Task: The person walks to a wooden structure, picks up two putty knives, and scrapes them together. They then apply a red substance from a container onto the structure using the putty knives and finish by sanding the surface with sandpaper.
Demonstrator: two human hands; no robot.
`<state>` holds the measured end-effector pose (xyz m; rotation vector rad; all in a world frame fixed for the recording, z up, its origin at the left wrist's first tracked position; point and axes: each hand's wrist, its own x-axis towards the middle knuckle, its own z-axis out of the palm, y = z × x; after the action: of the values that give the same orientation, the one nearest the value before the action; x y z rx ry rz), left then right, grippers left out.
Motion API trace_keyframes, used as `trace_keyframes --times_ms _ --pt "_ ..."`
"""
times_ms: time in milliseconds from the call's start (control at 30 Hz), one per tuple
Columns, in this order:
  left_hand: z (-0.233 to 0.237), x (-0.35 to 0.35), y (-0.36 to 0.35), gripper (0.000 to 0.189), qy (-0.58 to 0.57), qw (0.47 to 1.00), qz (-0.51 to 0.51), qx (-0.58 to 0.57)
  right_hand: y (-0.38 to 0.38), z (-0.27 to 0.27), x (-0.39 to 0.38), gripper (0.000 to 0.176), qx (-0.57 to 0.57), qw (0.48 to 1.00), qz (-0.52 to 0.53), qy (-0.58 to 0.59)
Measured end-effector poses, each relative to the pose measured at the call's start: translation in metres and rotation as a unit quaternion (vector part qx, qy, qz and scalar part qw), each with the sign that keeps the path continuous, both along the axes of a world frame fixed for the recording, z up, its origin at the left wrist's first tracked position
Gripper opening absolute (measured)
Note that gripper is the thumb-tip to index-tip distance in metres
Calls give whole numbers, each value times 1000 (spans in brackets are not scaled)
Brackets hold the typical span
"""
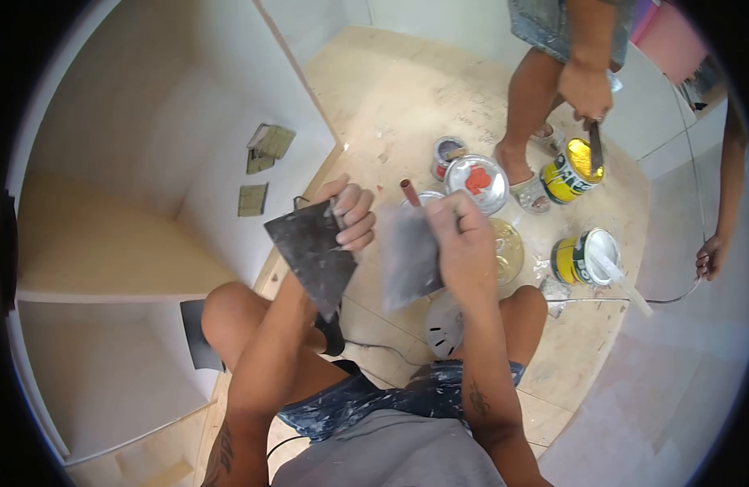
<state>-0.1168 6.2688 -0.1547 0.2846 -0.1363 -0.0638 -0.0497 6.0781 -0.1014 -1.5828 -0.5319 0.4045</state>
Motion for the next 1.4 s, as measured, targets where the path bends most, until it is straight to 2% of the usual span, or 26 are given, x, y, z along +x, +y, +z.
trace_keyframes --times_ms 100,133,167,200,267,300,367,400,467,500,533,567,600,667,733,767,800,867,967,1033,1067,1100,1133,1167,1233,1400 --pt "28 -4 -15 47 57 993 8 106 -19 -1 24 27 80 985 -94 121" --pt "55 -9 -32 45 143 949 38 280 -24 -4 27 27 85 985 -100 115" --pt "72 -13 -45 45 226 866 73 441 -26 -9 30 28 67 989 -93 96" --pt "76 -14 -57 45 225 864 76 444 -27 -12 30 29 49 992 -83 81" --pt "79 -13 -81 44 133 774 141 603 -22 -9 25 31 32 994 -87 61" --pt "71 -16 -87 44 135 768 142 609 -18 -14 23 32 54 993 -103 30" --pt "48 -19 -90 44 146 680 183 695 -10 -26 21 33 77 989 -124 -4" --pt "57 -20 -93 44 143 682 183 694 -7 -35 22 33 100 986 -135 22" --pt "89 -30 -99 45 122 571 127 802 -12 -52 26 33 109 982 -145 47" --pt "93 -38 -96 45 119 575 130 799 -15 -61 35 32 217 943 -101 231" --pt "95 -47 -90 45 67 552 105 825 -18 -72 46 31 319 858 -54 400" --pt "98 -53 -82 45 13 528 78 846 -22 -92 59 32 365 812 20 454" --pt "103 -56 -73 45 6 530 78 844 -24 -98 64 32 366 815 15 449" --pt "110 -60 -53 52 126 487 -3 865 -29 -111 70 35 444 667 198 565" --pt "97 -61 -33 56 195 475 7 858 -33 -131 82 35 446 647 226 575" --pt "92 -60 -23 61 263 453 20 851 -36 -133 90 31 422 671 227 566" --pt "87 -60 -16 61 264 458 20 848 -40 -134 97 27 396 695 227 556" --pt "78 -60 -7 68 259 399 -14 880 -53 -156 124 28 364 724 178 558" --pt "55 -66 0 64 178 412 19 893 -74 -163 177 25 283 769 129 559" --pt "57 -63 2 61 156 381 1 911 -86 -171 212 26 60 855 99 505" --pt "57 -62 2 59 134 346 -16 928 -83 -175 221 26 57 855 95 507" --pt "53 -61 2 59 133 349 -19 927 -81 -180 228 27 -79 920 15 382" --pt "46 -60 2 56 104 332 -12 937 -80 -188 236 29 -213 945 -64 240" --pt "42 -58 1 53 75 314 -4 946 -77 -199 242 29 -214 944 -66 241" --pt "47 -55 -2 52 58 320 -22 945 -77 -228 252 36 -321 933 -158 -35" --pt "40 -51 -10 49 24 309 -73 948 -73 -241 247 39 -416 895 -122 -103"
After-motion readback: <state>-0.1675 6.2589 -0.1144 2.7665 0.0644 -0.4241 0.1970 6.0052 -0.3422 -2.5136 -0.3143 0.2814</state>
